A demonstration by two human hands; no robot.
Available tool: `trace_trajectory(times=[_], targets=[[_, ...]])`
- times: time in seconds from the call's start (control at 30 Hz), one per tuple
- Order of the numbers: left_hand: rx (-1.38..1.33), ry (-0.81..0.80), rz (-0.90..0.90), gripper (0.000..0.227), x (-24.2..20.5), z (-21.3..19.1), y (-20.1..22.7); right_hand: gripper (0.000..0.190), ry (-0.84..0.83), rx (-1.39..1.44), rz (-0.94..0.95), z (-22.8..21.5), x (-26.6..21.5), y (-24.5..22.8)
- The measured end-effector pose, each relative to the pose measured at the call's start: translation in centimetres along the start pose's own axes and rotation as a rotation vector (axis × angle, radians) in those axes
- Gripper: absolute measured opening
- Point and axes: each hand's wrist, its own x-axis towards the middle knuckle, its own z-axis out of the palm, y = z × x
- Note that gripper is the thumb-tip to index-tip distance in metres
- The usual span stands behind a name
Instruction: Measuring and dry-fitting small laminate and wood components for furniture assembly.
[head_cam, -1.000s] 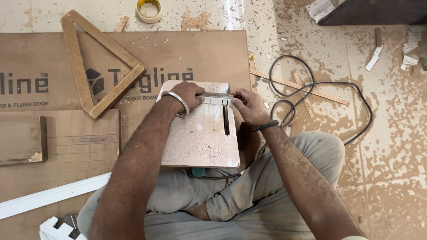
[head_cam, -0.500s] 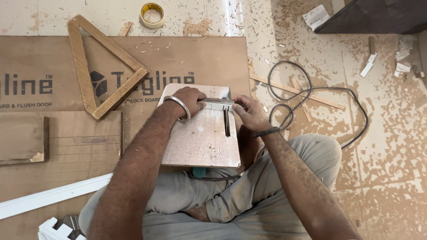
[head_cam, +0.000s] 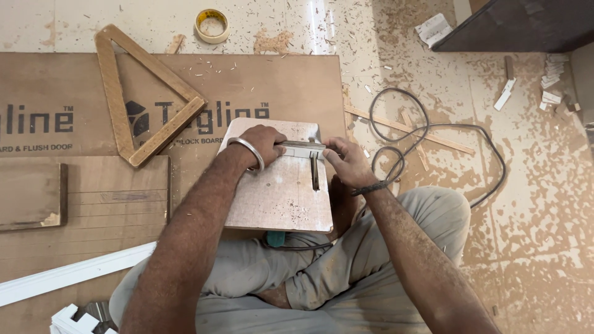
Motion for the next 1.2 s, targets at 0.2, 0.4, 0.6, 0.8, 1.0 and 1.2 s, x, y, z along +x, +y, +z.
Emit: trace_trajectory(times=[0.2, 0.4, 0.6, 0.8, 1.0, 1.2], targets=[[-0.02, -0.011, -0.012, 0.033, -0.4, -0.2, 0.3, 0.026, -0.001, 0.011, -0.009, -0.1, -0.5, -0.1], [-0.006, 0.005, 0.027, 0.031, -0.6, 0.2, 0.0, 0.024, 0.006, 0.033, -0.049, 0.0, -1.1, -0.1], [0.017, 0.028, 0.076, 0.029, -1.1, 0.4, 0.1, 0.023, 0.03, 0.008, -0.064, 0.0, -1.8, -0.3], [0.002, 0.011, 0.043, 0.029, -2.3, 0.2, 0.7, 0.026, 0.039, 0.036, -0.037, 0.1, -2.9, -1.1], [0.004, 0.005, 0.048, 0.031, -3.5, 0.3, 1.2, 0.026, 0.041, 0.056, 0.028, 0.2, -4.5, -2.2], [-0.014, -0.052, 0.0, 0.032, -3.2, -0.6, 1.9, 0.024, 0.12, 0.13, -0.032, 1.1, -3.8, -0.8]])
